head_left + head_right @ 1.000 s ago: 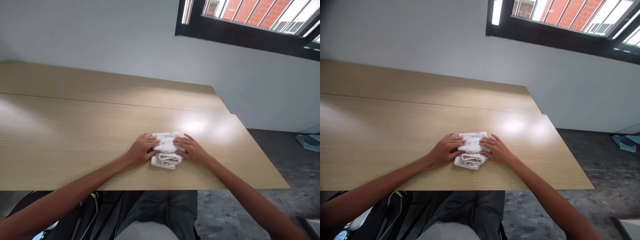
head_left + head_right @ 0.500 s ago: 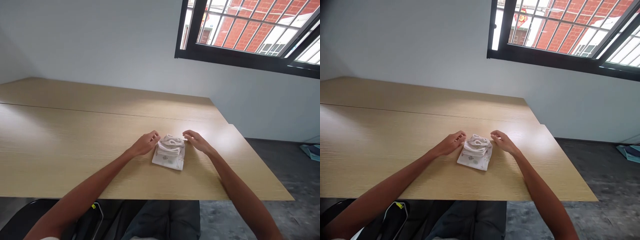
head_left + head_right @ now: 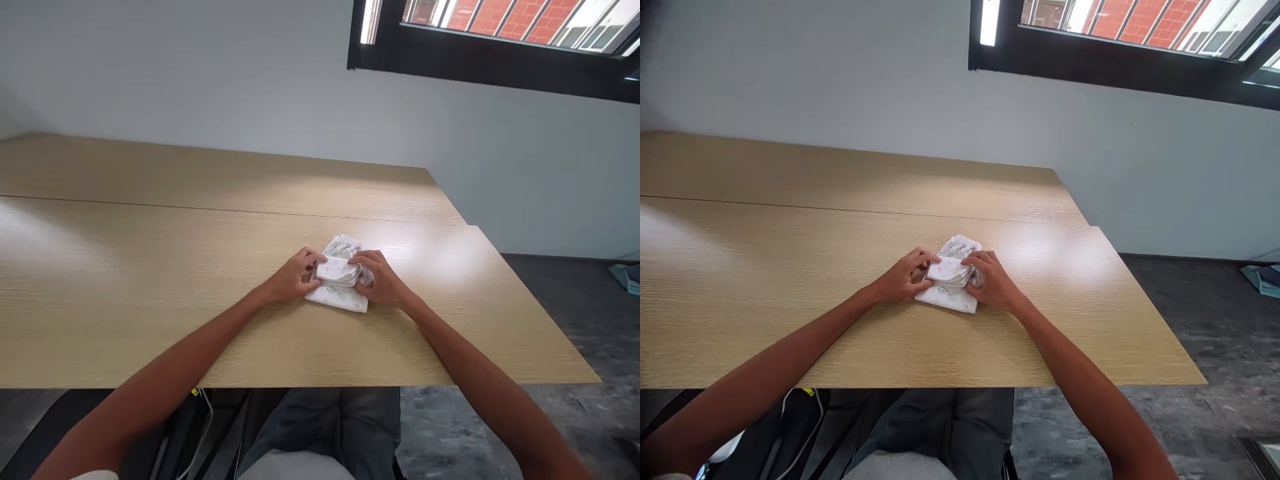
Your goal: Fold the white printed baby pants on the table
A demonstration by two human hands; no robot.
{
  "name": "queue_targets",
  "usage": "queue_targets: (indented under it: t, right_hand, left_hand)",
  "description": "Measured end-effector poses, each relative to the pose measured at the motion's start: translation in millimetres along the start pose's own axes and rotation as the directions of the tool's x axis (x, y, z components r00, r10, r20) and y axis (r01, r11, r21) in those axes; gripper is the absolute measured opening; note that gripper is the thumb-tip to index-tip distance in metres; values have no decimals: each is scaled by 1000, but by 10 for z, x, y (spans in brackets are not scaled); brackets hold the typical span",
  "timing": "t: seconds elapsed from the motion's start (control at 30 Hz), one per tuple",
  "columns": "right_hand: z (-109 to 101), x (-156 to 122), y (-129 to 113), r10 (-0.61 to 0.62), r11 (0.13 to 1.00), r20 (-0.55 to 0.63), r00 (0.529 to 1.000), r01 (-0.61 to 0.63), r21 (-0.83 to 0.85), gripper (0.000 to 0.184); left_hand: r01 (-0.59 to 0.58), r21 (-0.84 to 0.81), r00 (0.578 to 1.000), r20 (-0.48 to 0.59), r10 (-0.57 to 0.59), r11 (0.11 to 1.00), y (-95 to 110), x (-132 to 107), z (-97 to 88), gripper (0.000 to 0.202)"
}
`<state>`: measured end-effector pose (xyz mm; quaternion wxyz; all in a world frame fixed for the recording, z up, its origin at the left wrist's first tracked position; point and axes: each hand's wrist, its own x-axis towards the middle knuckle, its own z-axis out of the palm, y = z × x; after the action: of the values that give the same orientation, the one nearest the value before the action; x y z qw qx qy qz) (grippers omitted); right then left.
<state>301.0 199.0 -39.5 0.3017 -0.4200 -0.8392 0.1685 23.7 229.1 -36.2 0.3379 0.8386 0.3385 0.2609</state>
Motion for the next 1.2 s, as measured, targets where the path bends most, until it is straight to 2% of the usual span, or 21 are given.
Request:
queue_targets:
  t: [0.17,0.3,0.37,0.43,0.53,0.63,0.7,0.73,0.8,0.87,0.93,1.0,1.07,1.13,1.2]
  right_hand:
    - [42,50,-37,5,1000,-98,995,-4,20,23]
    - [34,84,-48,129,963,-173,976,-81,258,19]
    - [16,94,-62,162,941,-183,970,-96,324,21]
    - [-20,88,-93,108,948,-198,974,-41,316,18]
    - [-123,43,-178,-91,966,-166,982,128,226,14]
    - [-264,-17,-274,-259,954,42,965,249,167,21]
    - [-333,-36,-301,-287,947,135,948,259,192,24]
    - [-351,-36,-294,-278,945,126,952,247,213,24]
    - [-346,-20,-235,-211,953,11,977,203,227,19]
    - [-299,5,-129,-86,975,-147,985,114,190,12]
    - [-230,25,-5,56,987,-241,969,-18,158,9]
    - [-156,31,110,180,976,-241,954,-143,161,16]
    - [-88,24,200,240,966,-222,945,-209,154,28]
    - [-33,8,265,231,972,-202,952,-215,99,38]
    - [3,-9,308,188,982,-161,969,-188,15,46]
  left_hand:
    - [-94,87,995,32,92,992,74,0,27,36]
    - [-166,210,978,-92,188,964,80,18,85,34]
    - [-190,267,961,-148,235,945,86,31,114,21]
    - [-201,278,946,-194,260,939,103,29,119,15]
    - [-236,221,937,-207,282,946,131,-10,63,11]
    - [-305,214,945,-53,323,928,138,-62,-35,13]
    - [-338,234,941,79,328,912,145,-85,-75,23]
    - [-350,242,936,115,332,905,159,-94,-75,27]
    - [-376,255,926,120,357,891,216,-108,-24,29]
    - [-407,286,913,117,390,867,305,-127,87,29]
    - [-436,331,900,182,397,837,390,-146,223,41]
    - [-446,352,892,246,378,823,429,-155,334,52]
    - [-447,325,891,249,380,834,405,-151,388,46]
    - [-444,269,893,207,399,854,344,-143,381,30]
    - [-437,221,898,155,411,872,293,-141,336,26]
